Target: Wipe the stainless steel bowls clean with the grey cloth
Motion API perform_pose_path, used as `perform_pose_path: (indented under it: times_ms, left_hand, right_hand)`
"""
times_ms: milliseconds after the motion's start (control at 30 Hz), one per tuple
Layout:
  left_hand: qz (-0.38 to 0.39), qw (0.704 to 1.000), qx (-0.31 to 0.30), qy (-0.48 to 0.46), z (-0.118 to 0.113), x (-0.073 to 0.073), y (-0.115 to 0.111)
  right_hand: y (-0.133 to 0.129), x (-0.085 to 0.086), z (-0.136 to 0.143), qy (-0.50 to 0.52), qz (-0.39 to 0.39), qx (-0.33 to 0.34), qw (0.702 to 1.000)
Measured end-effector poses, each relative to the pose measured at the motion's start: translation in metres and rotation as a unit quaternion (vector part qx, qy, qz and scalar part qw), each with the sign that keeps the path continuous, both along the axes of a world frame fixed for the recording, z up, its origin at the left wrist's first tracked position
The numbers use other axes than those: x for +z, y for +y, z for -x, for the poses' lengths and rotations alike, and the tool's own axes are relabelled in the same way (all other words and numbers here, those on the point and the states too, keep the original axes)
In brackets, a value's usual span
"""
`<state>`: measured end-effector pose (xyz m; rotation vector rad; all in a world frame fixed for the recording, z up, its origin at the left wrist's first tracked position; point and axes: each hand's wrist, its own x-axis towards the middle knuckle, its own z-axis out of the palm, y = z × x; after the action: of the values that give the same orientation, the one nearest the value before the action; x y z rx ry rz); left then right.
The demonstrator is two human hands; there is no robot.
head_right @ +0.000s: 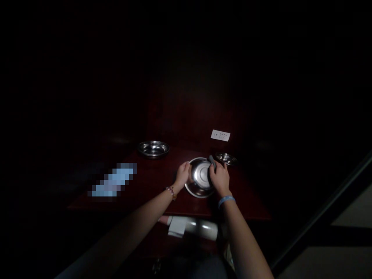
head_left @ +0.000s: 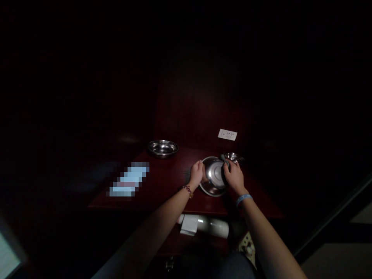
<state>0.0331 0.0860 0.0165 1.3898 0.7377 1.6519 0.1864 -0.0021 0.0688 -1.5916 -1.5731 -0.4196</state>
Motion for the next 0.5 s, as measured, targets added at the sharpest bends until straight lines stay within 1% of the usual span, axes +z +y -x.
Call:
perform_pose_path:
  times_ms: [167,300,500]
  left_hand:
    - [0.015,1.0,-0.004,-0.01,0.0,-0.001,0.0]
    - [0.02,1.0,-0.002,-0.007,-0.001,-0.004,0.004]
    - [0.044,0.999,0.017,-0.001,-0.002,-0.007,0.008]
  right_hand:
    - [-0.011,-0.024,-0.01,0.021,0.006,-0.001,1.0]
    - [-0.019,-0.045,-0.019,0.027,0.018,0.023,0.999]
    - [-0.033,-0.07,-0.027,0.032,0.085,0.038,0.995]
